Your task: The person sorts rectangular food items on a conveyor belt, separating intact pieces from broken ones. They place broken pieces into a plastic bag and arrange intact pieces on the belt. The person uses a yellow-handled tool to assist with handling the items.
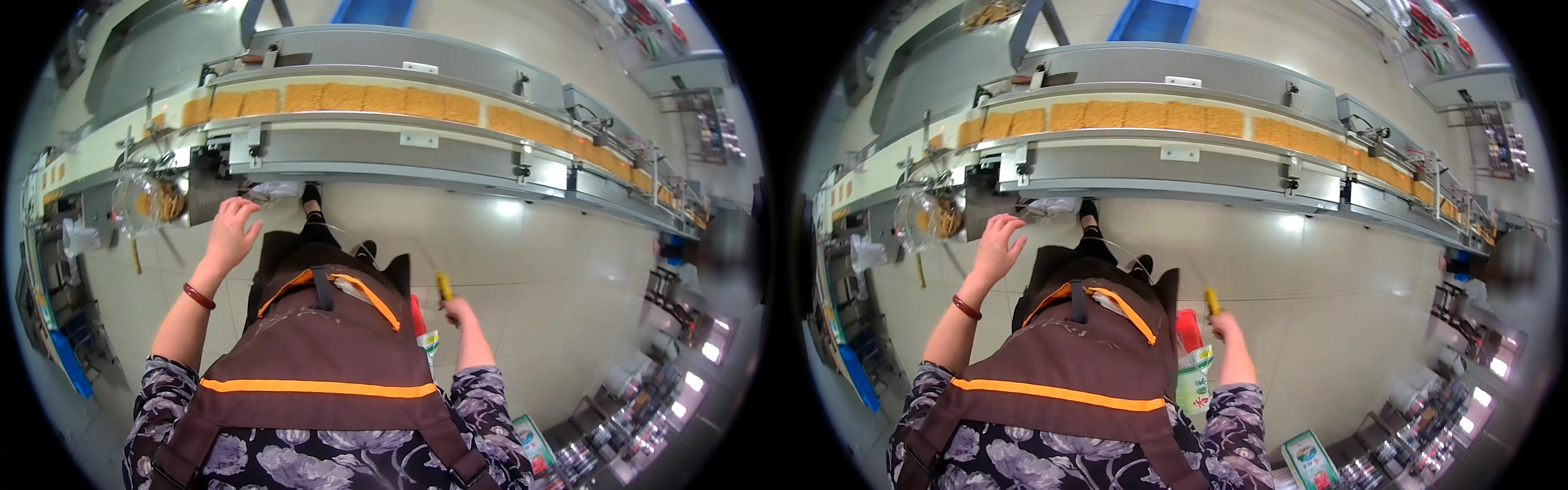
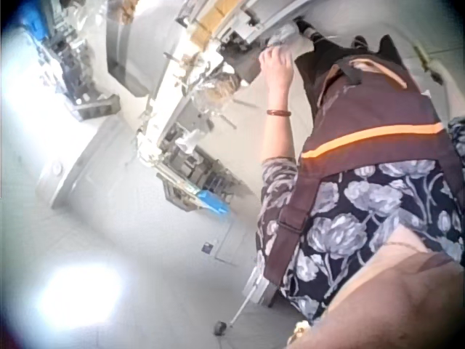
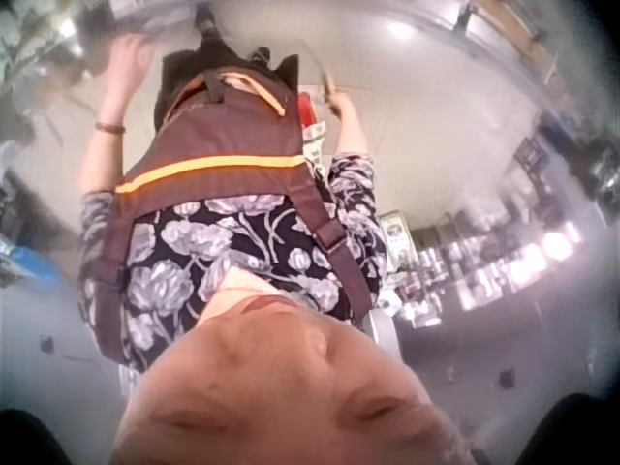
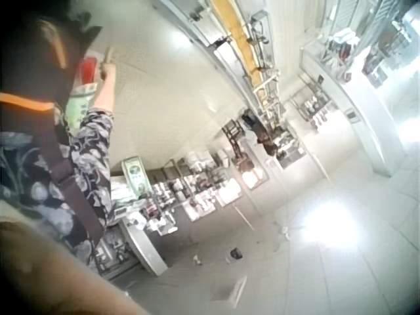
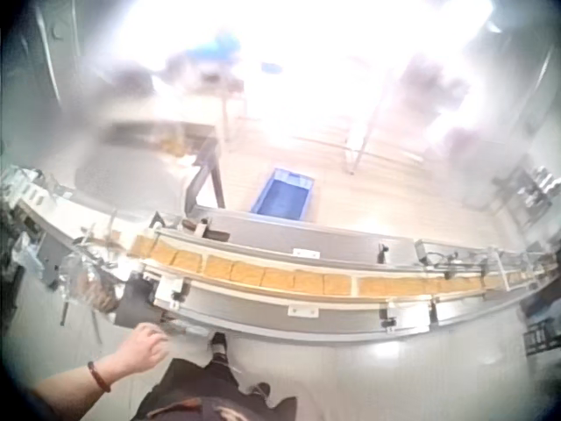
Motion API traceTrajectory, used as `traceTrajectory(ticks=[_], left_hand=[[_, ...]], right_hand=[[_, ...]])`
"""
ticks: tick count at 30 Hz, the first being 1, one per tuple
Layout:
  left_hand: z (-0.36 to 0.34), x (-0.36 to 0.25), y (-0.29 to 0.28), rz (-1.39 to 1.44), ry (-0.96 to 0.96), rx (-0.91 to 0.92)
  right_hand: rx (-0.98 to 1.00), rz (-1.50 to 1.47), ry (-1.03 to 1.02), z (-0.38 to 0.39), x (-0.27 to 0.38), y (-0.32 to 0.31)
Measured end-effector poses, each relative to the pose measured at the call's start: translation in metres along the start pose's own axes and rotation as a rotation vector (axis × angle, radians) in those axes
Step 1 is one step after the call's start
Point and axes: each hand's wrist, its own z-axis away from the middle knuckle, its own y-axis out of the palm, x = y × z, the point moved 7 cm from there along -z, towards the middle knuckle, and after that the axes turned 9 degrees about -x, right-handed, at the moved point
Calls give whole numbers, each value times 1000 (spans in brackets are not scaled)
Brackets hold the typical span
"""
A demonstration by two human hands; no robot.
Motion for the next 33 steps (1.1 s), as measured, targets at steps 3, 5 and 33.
traceTrajectory(ticks=[3, 5, 33], left_hand=[[39, -22, -3, -104, 4, 32], [66, -26, -8, -127, -77, 52], [320, -33, -17, -96, -864, 326]], right_hand=[[120, 243, -275, -27, 33, 84], [-1, 302, -358, -12, 75, 98], [269, 1242, -1475, 154, 250, 323]])
